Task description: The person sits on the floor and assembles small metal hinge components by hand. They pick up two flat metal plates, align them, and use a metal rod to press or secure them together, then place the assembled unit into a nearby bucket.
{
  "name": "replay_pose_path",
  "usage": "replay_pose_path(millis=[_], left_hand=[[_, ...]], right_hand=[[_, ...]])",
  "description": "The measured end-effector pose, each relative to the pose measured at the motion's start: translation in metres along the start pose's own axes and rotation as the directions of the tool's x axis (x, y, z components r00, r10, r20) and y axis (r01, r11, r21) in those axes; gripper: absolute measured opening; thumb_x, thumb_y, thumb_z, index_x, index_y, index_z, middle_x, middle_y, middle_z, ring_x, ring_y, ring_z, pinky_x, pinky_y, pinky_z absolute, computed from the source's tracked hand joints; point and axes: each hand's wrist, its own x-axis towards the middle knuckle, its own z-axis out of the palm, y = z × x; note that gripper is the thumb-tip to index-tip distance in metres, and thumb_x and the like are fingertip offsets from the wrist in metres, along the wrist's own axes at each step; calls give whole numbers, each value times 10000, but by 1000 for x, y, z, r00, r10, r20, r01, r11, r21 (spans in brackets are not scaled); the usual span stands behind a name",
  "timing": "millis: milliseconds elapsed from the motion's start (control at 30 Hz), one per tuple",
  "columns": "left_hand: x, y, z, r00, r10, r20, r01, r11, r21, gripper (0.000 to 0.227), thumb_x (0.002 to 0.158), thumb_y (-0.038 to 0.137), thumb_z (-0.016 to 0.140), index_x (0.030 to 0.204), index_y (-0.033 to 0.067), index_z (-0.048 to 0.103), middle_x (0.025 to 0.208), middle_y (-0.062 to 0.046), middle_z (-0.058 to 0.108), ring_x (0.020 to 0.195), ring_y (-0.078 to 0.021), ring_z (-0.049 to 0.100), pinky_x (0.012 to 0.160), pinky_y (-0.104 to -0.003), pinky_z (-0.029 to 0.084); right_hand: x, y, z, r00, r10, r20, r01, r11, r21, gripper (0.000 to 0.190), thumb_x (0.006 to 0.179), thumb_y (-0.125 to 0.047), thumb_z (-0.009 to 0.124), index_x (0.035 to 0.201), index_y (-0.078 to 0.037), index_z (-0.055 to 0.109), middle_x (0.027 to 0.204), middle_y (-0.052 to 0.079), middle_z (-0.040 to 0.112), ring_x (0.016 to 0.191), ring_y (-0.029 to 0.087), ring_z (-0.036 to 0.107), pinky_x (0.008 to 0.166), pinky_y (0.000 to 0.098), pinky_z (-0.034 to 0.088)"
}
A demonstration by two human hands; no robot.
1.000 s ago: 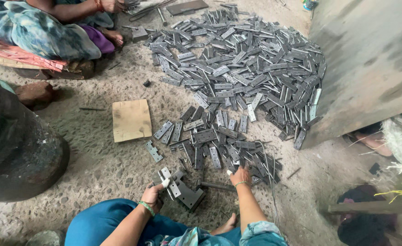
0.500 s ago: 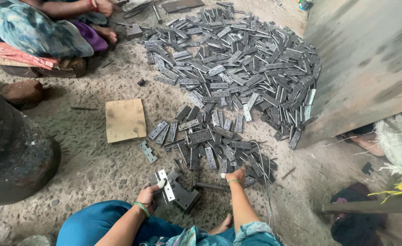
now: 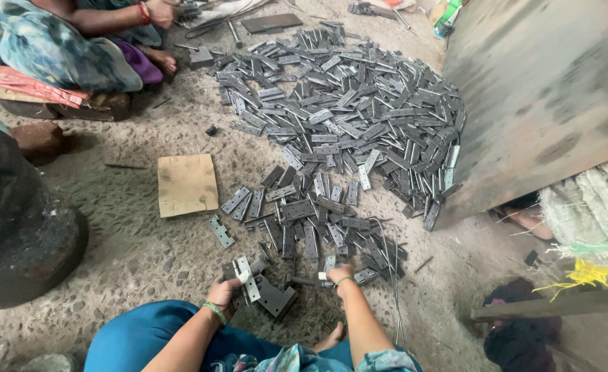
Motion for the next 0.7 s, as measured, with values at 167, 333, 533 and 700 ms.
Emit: replay_pose_path(millis=[167, 333, 533, 700], left_hand=[[5, -11, 1, 986, 169, -13, -165, 973, 160, 391, 691, -31, 760, 1073, -38, 675, 911, -135, 748, 763, -282, 731, 703, -426, 611], [1, -18, 7, 972, 230, 49, -235, 956, 177, 492, 594, -97, 813, 1061, -11, 684, 923, -108, 755, 767, -236, 727, 709, -390, 606], [-10, -20, 9, 951, 308, 7, -279, 853, 441, 278, 598, -70, 853, 853, -34, 749, 804, -86, 774, 666, -211, 712, 634, -370, 598], [-7, -27, 15, 915, 402, 12, -351, 784, 512, 292, 580, -65, 866, 835, -23, 729, 785, -62, 750, 649, -167, 669, 637, -345, 582]], right_hand=[[-40, -18, 16, 948, -190, 254, 216, 974, -75, 384, 718, 73, 716, 1090, -22, 731, 951, 88, 760, 805, 181, 695, 681, 340, 545], [-96, -7, 75, 787, -399, 470, 333, 917, 221, 335, 699, 49, 824, 1025, 3, 761, 905, 20, 749, 784, 118, 667, 682, 279, 552], [-142, -4, 89, 751, -534, 388, 602, 795, -73, 306, 688, -59, 855, 970, 2, 753, 850, 86, 775, 758, 139, 690, 688, 308, 546], [-169, -5, 91, 614, -754, 233, 768, 503, -396, 327, 640, -124, 888, 895, -8, 721, 818, 195, 732, 787, 358, 684, 687, 409, 530]])
